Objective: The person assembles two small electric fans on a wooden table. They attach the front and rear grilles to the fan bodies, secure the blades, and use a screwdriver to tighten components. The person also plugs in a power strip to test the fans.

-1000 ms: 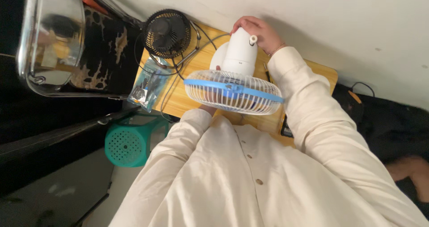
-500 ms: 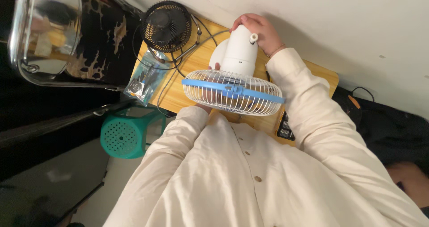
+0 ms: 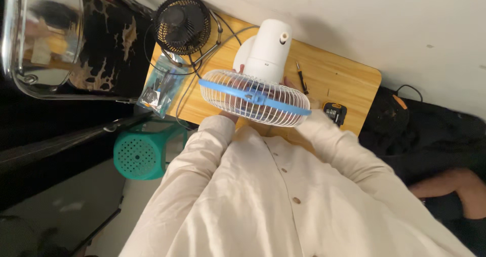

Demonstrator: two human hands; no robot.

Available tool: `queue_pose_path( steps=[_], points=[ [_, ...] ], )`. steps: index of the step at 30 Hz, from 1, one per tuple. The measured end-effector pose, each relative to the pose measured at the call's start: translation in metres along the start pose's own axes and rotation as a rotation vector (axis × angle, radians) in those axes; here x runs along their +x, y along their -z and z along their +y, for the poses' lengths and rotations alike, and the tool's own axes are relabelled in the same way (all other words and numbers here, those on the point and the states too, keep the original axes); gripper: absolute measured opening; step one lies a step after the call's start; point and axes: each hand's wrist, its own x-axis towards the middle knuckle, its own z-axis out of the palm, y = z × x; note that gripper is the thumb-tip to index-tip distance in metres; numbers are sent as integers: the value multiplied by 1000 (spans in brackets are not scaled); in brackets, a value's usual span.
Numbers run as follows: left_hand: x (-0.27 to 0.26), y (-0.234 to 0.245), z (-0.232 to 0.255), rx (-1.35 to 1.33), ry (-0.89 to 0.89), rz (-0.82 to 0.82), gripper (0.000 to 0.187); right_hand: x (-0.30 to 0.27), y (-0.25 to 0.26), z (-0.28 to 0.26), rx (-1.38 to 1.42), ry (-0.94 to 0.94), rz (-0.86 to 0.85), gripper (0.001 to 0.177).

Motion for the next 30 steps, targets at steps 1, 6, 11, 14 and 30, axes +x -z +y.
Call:
queue_pose_path(
  steps=[1,6,11,14,30],
  points=[
    [-1,-1,-1,2,3,1,48,0,-3,6,-28,-10,-21,63],
    [2,-4,-1,-22,6,-9,46,-9,-2,18,-137,-3,-86,60],
    [0,-2,0,-54,19,-12,45,-11,14,12,-285,56,-88,58],
    [1,1,-1,-56,41,-10,44,-9,14,8,-313,77,-121,57],
    [7,15,11,-252,250,-41,40,-29,-22,3,-293,13,-240,59]
  ],
)
